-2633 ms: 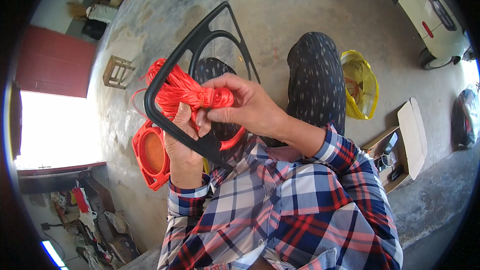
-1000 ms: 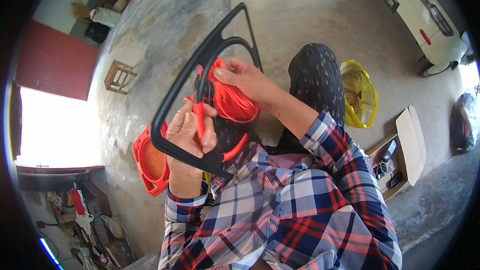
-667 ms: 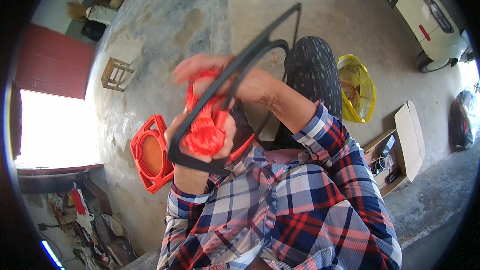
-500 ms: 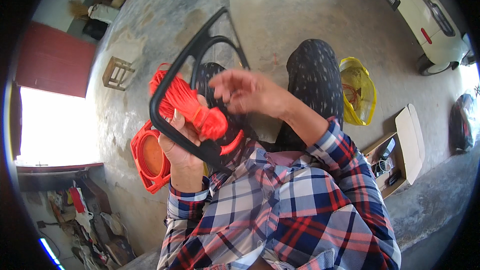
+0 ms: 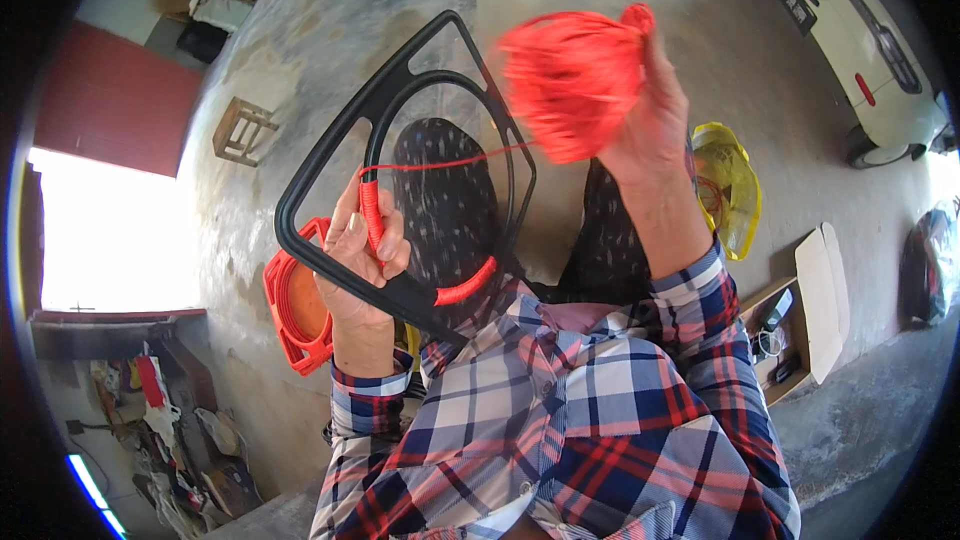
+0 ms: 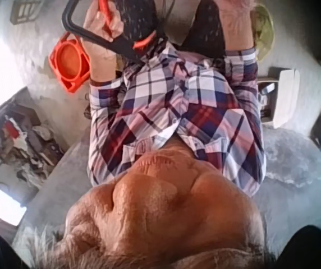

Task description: The person winds red cord around a black plastic frame by hand, wrapping it repeatedly to cover the frame.

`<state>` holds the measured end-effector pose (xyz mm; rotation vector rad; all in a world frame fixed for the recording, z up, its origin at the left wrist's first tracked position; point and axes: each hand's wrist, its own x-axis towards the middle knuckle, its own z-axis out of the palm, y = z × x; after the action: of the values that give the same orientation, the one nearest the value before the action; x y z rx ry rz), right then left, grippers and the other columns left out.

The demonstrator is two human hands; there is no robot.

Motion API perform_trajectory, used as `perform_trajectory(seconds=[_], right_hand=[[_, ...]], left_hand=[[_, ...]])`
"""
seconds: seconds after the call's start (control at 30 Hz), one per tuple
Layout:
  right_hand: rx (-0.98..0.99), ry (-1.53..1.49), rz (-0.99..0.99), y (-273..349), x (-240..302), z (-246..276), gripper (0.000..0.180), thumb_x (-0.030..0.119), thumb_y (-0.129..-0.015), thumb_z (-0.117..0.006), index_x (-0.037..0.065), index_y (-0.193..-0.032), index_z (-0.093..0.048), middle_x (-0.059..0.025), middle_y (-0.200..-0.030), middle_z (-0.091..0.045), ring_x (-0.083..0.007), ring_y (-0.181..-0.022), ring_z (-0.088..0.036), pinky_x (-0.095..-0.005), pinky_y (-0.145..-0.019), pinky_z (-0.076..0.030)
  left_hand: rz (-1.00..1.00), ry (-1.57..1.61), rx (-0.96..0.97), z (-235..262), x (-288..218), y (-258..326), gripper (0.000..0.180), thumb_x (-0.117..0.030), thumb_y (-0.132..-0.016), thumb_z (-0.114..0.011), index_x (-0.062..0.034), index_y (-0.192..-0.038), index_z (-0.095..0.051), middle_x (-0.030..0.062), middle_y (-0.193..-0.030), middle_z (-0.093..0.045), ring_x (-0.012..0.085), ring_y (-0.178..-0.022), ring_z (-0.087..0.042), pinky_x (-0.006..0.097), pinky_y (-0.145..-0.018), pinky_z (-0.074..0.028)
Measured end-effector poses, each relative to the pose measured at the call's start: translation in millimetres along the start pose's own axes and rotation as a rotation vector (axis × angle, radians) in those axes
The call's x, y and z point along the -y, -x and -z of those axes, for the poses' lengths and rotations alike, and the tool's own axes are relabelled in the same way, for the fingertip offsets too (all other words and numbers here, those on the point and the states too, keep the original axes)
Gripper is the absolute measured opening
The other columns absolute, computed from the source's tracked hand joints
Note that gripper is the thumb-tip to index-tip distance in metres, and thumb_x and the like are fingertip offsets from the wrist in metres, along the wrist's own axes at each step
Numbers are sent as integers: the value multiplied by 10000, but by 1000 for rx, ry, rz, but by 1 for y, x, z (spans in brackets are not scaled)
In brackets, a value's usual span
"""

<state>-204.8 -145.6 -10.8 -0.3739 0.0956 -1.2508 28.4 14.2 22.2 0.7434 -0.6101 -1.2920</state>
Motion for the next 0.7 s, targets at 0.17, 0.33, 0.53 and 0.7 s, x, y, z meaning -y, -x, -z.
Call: perform_trajectory(seconds=[0.17,0.33,0.53,0.7], right_hand=[[71,-36,-191,6,-17,56,387,435,-985,-446,88,-1073,-592,-103,-914,-636,-273,-785,-646,-403,-699,-549],[-27,576,-526,29,-60,68,318,226,-887,-683,20,-1123,-628,-29,-962,-652,-113,-822,-623,-250,-753,-510],[169,1051,-383,10,-95,18,309,230,-846,-725,14,-1031,-607,-21,-867,-636,-76,-812,-580,-229,-688,-468],[181,281,-461,-8,-84,-44,173,139,-872,-672,5,-973,-633,-49,-928,-641,-123,-829,-610,-269,-728,-498]], left_hand=[[-68,-44,-178,26,2,0,368,-152,-946,-561,2,-1277,-512,122,-960,-594,101,-598,-476,186,-413,-317],[5,-1,-186,25,-6,3,380,-239,-968,-533,3,-1261,-523,129,-845,-601,109,-543,-472,211,-398,-323],[-5,-236,-61,-19,0,2,396,-232,-964,-539,21,-1268,-526,183,-1018,-620,130,-559,-503,240,-405,-402],[314,135,97,-25,12,8,447,-348,-957,-523,22,-1205,-554,210,-934,-625,227,-598,-585,271,-457,-440]])
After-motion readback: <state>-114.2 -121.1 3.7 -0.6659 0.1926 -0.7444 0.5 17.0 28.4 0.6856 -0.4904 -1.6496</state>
